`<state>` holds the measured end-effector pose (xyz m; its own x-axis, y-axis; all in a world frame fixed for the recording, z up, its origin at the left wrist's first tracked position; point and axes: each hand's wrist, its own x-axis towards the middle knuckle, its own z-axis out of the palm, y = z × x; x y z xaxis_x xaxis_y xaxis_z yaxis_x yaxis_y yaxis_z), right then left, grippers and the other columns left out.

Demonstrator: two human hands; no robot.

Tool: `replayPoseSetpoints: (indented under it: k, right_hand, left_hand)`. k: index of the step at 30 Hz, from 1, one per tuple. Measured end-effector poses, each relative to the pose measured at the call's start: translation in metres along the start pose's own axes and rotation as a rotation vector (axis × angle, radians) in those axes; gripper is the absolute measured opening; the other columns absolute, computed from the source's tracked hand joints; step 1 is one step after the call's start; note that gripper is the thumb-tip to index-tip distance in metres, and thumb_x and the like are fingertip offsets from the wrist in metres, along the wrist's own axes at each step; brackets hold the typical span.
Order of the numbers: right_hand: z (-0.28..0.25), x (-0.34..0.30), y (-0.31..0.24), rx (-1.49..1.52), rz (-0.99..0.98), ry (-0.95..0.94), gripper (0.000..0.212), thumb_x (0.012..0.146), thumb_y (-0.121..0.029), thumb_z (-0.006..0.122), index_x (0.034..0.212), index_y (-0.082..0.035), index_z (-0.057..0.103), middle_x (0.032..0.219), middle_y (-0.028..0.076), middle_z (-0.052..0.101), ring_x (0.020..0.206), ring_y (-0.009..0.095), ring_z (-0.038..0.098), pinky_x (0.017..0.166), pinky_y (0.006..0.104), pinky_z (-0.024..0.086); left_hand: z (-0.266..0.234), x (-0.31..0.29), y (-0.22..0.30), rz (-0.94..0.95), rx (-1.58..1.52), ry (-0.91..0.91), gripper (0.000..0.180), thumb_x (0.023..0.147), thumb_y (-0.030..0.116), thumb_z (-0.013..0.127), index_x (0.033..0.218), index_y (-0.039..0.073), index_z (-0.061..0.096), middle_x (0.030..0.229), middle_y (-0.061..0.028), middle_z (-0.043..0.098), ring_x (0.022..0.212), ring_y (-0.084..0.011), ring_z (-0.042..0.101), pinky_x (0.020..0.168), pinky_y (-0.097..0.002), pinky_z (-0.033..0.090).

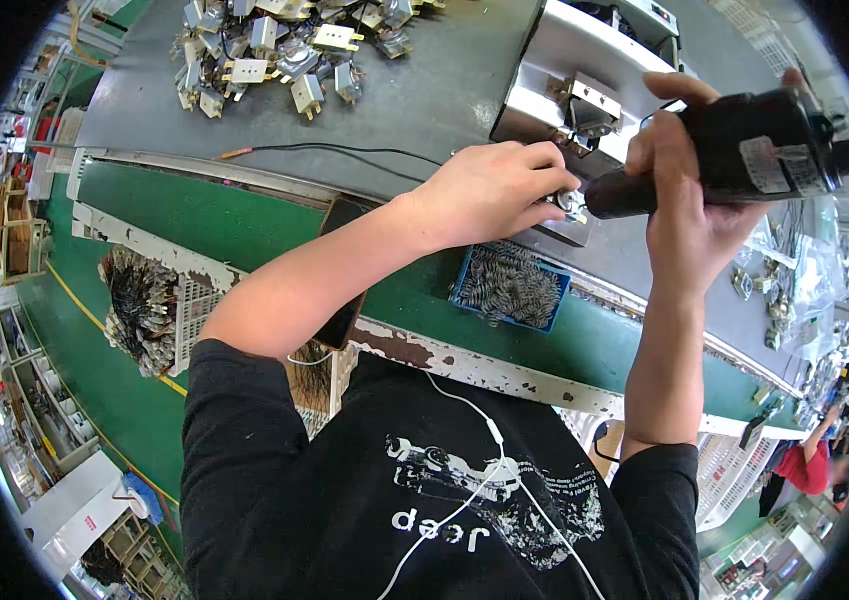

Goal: Assembling small electronic components using an electric screwdriver on a production line.

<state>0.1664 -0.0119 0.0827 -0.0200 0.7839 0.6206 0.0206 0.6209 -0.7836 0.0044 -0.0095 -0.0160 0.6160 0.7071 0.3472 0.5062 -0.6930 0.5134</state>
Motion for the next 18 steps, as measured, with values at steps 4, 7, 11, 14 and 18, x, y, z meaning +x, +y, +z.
replayPoseSetpoints:
  k: [4, 7, 11, 14, 18]
  right_hand:
    - [-0.011, 0.009, 0.006, -0.056, 0.01, -0.043, 0.085, 0.088, 0.008, 0.058, 0.156, -0.008, 0.01, 0.112, 0.027, 0.066, 0.06, 0.012, 0.058, 0.056, 0.0257, 0.05]
    - [-0.033, 0.02, -0.023, 0.083, 0.093, -0.041, 0.047, 0.093, -0.007, 0.061, 0.135, 0.012, 0.046, 0.079, 0.016, 0.064, 0.06, 0.014, 0.057, 0.058, 0.0251, 0.046]
    - [-0.037, 0.021, -0.021, -0.074, 0.002, -0.019, 0.036, 0.094, -0.009, 0.063, 0.12, 0.016, 0.055, 0.07, 0.01, 0.059, 0.062, 0.014, 0.056, 0.059, 0.0262, 0.045]
    - [-0.037, 0.022, -0.006, -0.001, -0.001, -0.017, 0.032, 0.094, -0.009, 0.066, 0.119, 0.01, 0.059, 0.09, 0.016, 0.068, 0.068, 0.017, 0.063, 0.065, 0.0287, 0.052]
    - [-0.054, 0.026, 0.02, -0.143, -0.151, -0.054, 0.027, 0.094, -0.008, 0.067, 0.117, 0.005, 0.061, 0.115, 0.021, 0.069, 0.087, 0.02, 0.072, 0.081, 0.0324, 0.057]
  left_hand:
    - [-0.01, 0.004, 0.002, 0.016, -0.007, -0.053, 0.028, 0.088, 0.025, 0.071, 0.114, 0.018, 0.066, 0.107, -0.0022, 0.06, 0.09, -0.0279, 0.065, 0.074, -0.0396, 0.055]
    - [-0.02, -0.003, 0.015, 0.065, -0.002, 0.003, 0.024, 0.085, 0.02, 0.072, 0.108, 0.019, 0.067, 0.099, -0.0016, 0.061, 0.086, -0.0246, 0.067, 0.069, -0.0387, 0.056]
    - [-0.013, -0.013, 0.018, -0.01, -0.046, 0.017, 0.024, 0.085, 0.02, 0.073, 0.108, 0.018, 0.068, 0.099, -0.0002, 0.062, 0.079, -0.0227, 0.068, 0.065, -0.036, 0.055]
    - [-0.012, -0.02, 0.024, -0.035, -0.002, 0.04, 0.023, 0.085, 0.021, 0.072, 0.108, 0.019, 0.068, 0.1, 0.0002, 0.062, 0.077, -0.0223, 0.068, 0.062, -0.0364, 0.055]
    - [-0.035, -0.053, 0.025, -0.119, 0.236, 0.197, 0.026, 0.087, 0.025, 0.071, 0.112, 0.022, 0.068, 0.102, 0.0004, 0.064, 0.078, -0.0209, 0.069, 0.057, -0.036, 0.055]
